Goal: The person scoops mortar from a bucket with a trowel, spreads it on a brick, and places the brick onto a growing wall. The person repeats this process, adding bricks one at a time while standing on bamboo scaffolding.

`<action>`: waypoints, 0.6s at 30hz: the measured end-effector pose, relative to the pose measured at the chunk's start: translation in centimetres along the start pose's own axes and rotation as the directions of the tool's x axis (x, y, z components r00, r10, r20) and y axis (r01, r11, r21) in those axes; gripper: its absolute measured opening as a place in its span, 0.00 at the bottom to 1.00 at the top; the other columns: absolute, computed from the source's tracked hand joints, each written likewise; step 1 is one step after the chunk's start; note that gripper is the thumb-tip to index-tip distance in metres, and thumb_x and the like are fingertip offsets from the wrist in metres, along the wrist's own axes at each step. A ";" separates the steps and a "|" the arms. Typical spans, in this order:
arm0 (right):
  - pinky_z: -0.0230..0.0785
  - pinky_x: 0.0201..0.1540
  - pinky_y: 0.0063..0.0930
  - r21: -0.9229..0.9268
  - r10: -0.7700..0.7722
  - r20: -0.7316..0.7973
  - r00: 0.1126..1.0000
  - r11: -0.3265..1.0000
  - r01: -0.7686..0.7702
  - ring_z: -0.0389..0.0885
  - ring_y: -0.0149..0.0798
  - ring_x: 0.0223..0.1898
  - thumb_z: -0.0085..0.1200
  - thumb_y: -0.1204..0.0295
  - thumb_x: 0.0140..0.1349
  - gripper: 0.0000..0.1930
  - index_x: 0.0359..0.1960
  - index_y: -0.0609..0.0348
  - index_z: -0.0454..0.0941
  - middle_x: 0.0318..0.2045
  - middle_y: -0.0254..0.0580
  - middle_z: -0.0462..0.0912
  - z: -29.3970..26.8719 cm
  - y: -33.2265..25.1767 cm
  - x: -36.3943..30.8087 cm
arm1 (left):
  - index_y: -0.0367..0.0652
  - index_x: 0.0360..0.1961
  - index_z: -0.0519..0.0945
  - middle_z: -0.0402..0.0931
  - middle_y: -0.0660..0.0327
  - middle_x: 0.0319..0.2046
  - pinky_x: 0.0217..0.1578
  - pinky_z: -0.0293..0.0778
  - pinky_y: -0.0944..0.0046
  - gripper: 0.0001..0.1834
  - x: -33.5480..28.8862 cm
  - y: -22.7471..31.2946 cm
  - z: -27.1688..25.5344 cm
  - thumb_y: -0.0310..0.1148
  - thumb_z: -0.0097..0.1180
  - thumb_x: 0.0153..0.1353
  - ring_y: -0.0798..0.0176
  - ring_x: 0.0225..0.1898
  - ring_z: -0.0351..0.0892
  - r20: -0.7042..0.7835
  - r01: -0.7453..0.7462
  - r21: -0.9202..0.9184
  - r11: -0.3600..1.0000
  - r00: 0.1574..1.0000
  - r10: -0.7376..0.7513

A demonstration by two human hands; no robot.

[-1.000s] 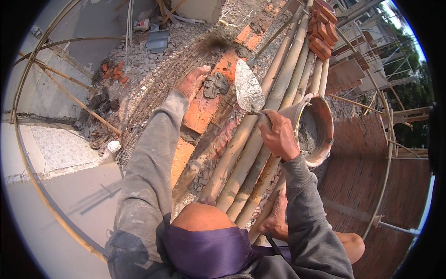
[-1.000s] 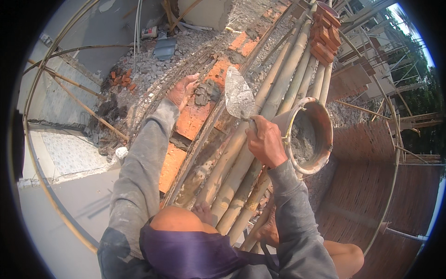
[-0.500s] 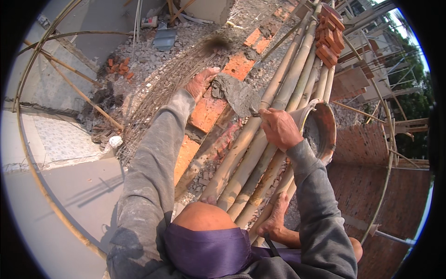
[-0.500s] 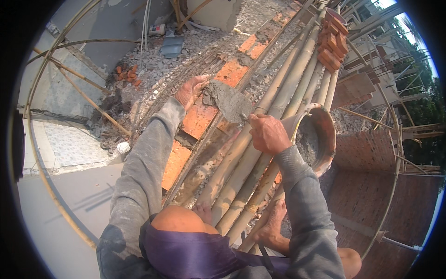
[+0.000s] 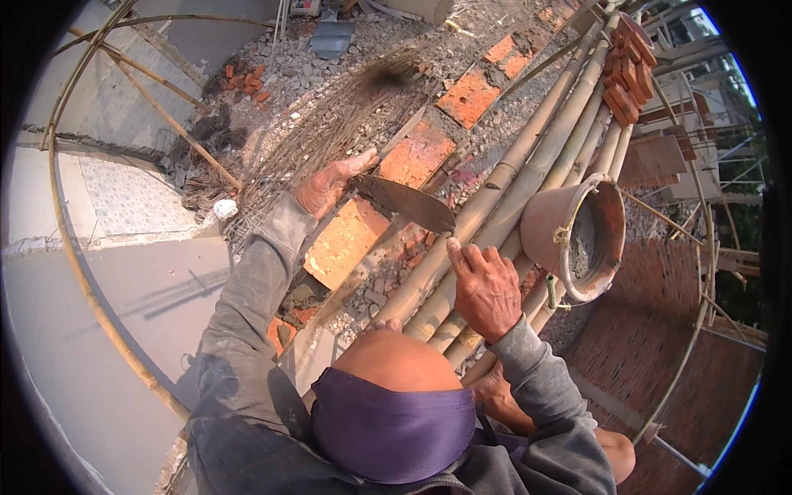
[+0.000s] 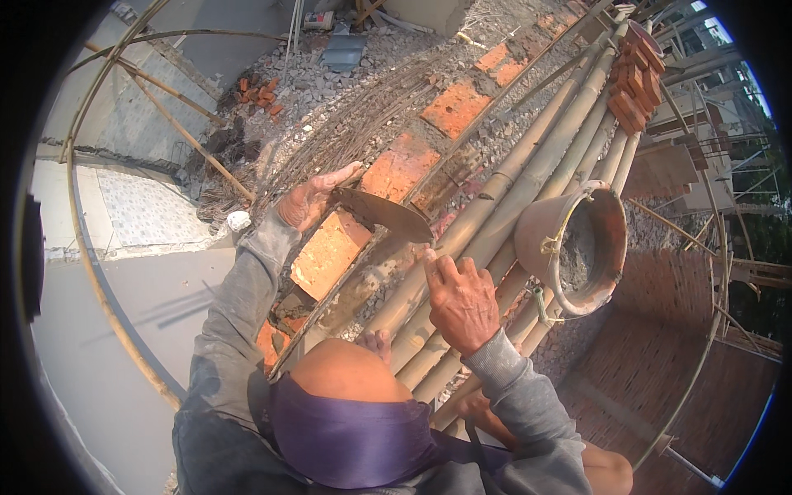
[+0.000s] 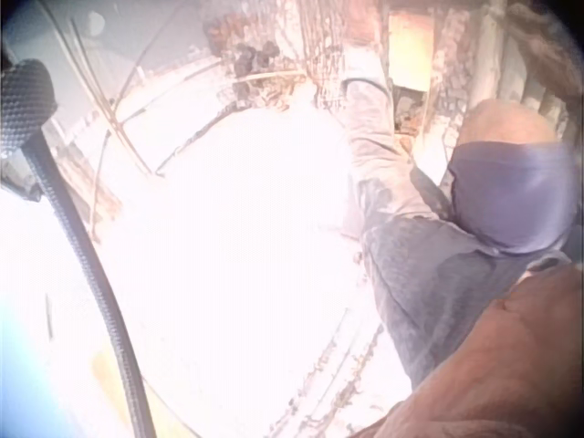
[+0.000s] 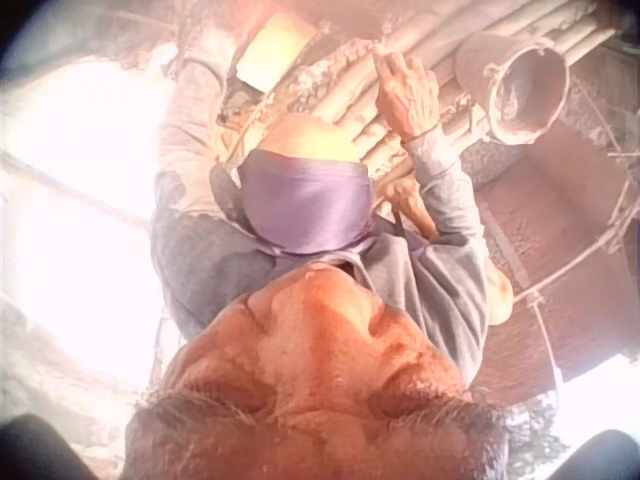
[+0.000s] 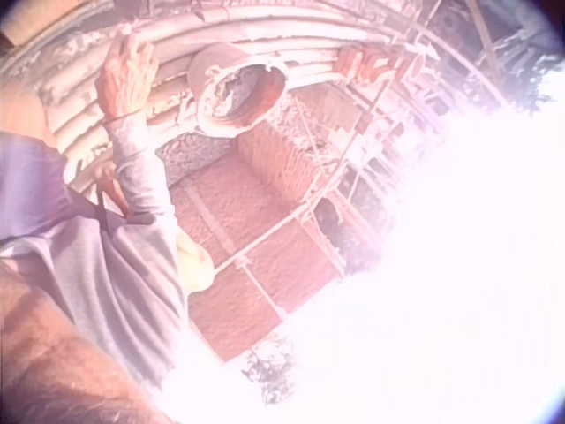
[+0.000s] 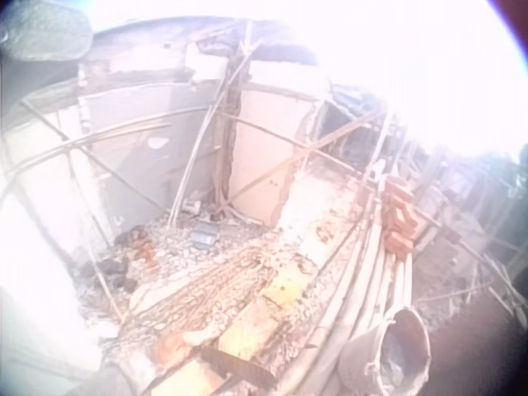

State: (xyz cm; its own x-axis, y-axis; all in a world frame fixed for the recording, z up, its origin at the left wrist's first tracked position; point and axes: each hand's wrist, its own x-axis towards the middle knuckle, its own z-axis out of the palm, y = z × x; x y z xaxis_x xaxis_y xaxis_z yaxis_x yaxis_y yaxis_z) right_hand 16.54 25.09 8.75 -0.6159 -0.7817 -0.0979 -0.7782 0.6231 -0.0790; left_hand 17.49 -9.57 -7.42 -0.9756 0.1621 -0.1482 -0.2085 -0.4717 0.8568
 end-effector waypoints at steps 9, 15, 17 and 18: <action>0.72 0.41 0.42 -0.004 0.059 -0.103 0.993 0.998 -0.060 0.78 0.46 0.42 0.58 0.77 0.56 0.31 0.65 0.60 0.80 0.41 0.40 0.78 -0.8 -1.5 -1.3 | 0.35 0.82 0.57 0.51 0.48 0.83 0.82 0.37 0.43 0.56 -1.0 -0.2 1.3 0.62 0.60 0.64 0.49 0.84 0.45 -0.186 0.166 -0.032 0.986 0.968 -0.169; 0.78 0.43 0.45 0.261 0.186 -0.161 0.969 0.955 -0.140 0.84 0.51 0.43 0.61 0.79 0.59 0.29 0.66 0.59 0.78 0.42 0.45 0.81 -3.7 1.5 -1.7 | 0.36 0.82 0.58 0.44 0.50 0.85 0.82 0.41 0.50 0.56 -0.3 0.2 1.9 0.67 0.59 0.66 0.51 0.85 0.42 -0.090 0.073 0.110 0.991 0.994 -0.063; 0.78 0.45 0.44 0.274 0.264 -0.333 0.905 0.946 -0.175 0.85 0.52 0.45 0.59 0.80 0.61 0.25 0.63 0.59 0.80 0.44 0.48 0.84 -6.7 5.9 -3.3 | 0.33 0.83 0.51 0.41 0.46 0.85 0.82 0.38 0.51 0.60 -0.6 1.0 2.9 0.66 0.58 0.66 0.49 0.86 0.39 -0.062 0.102 0.219 0.970 0.994 -0.091; 0.78 0.46 0.43 0.202 0.297 -0.352 0.888 0.950 -0.238 0.86 0.53 0.44 0.59 0.80 0.62 0.24 0.62 0.59 0.81 0.44 0.49 0.84 -8.6 8.7 -4.5 | 0.32 0.84 0.49 0.40 0.45 0.85 0.82 0.37 0.51 0.61 -0.8 1.7 3.4 0.66 0.58 0.66 0.49 0.86 0.38 -0.088 0.140 0.284 0.949 0.989 -0.120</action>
State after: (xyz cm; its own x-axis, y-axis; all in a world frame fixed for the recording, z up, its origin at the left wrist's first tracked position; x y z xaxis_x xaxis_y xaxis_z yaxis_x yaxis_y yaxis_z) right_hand 11.42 33.79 17.06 -0.8210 -0.5186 0.2387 -0.5681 0.7835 -0.2519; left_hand 18.20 -7.59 -4.21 -0.9459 0.1406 -0.2925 -0.3148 -0.1786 0.9322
